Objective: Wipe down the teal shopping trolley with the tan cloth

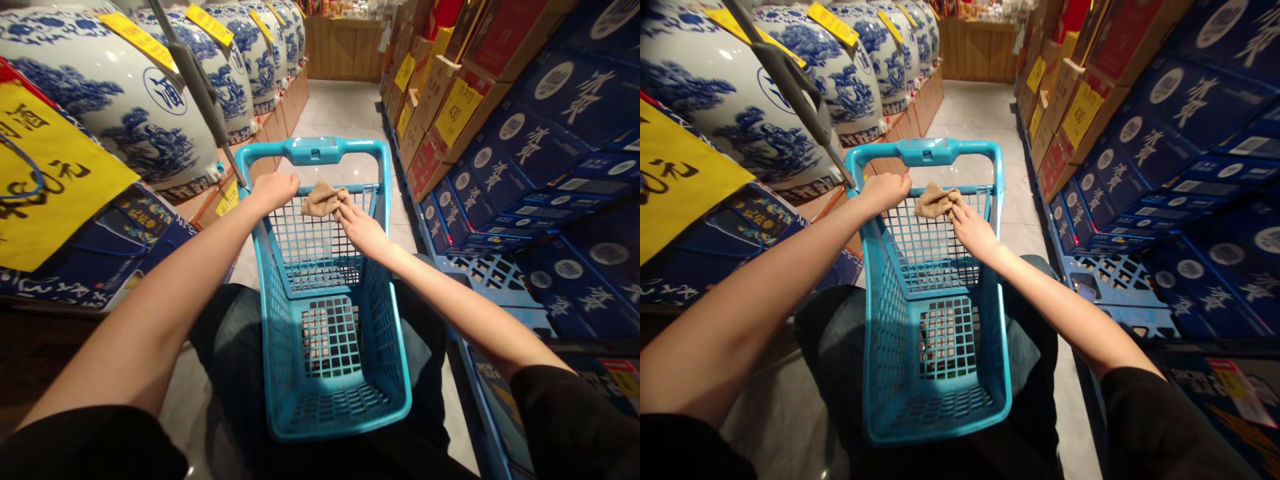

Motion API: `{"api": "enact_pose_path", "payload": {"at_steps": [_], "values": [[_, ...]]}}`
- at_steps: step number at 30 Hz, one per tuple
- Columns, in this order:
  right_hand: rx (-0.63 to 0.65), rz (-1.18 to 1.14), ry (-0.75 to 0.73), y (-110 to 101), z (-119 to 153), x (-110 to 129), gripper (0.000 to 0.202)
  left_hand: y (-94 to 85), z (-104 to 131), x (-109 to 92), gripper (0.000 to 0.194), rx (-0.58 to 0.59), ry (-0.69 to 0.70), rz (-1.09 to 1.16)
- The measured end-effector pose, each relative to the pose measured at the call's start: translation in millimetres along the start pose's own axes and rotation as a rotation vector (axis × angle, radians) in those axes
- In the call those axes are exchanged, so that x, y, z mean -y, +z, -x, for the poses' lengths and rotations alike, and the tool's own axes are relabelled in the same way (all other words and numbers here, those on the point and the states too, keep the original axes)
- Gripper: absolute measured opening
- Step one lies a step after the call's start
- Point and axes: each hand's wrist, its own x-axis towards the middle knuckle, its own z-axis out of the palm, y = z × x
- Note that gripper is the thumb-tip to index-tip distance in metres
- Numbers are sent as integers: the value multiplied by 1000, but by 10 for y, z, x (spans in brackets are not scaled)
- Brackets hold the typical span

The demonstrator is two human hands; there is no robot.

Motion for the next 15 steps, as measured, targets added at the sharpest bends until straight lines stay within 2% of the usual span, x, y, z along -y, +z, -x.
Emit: {"api": "enact_pose_path", "payload": {"at_steps": [4,9,15], "values": [[115,-38,-137,91,-28,62,66,26,69,-23,76,-54,-9,-8],[66,5,-84,178,-15,52,62,52,159,-56,78,-115,-2,-33],[65,85,-112,236,-12,-28,62,50,198,-83,79,-129,-7,-32]]}}
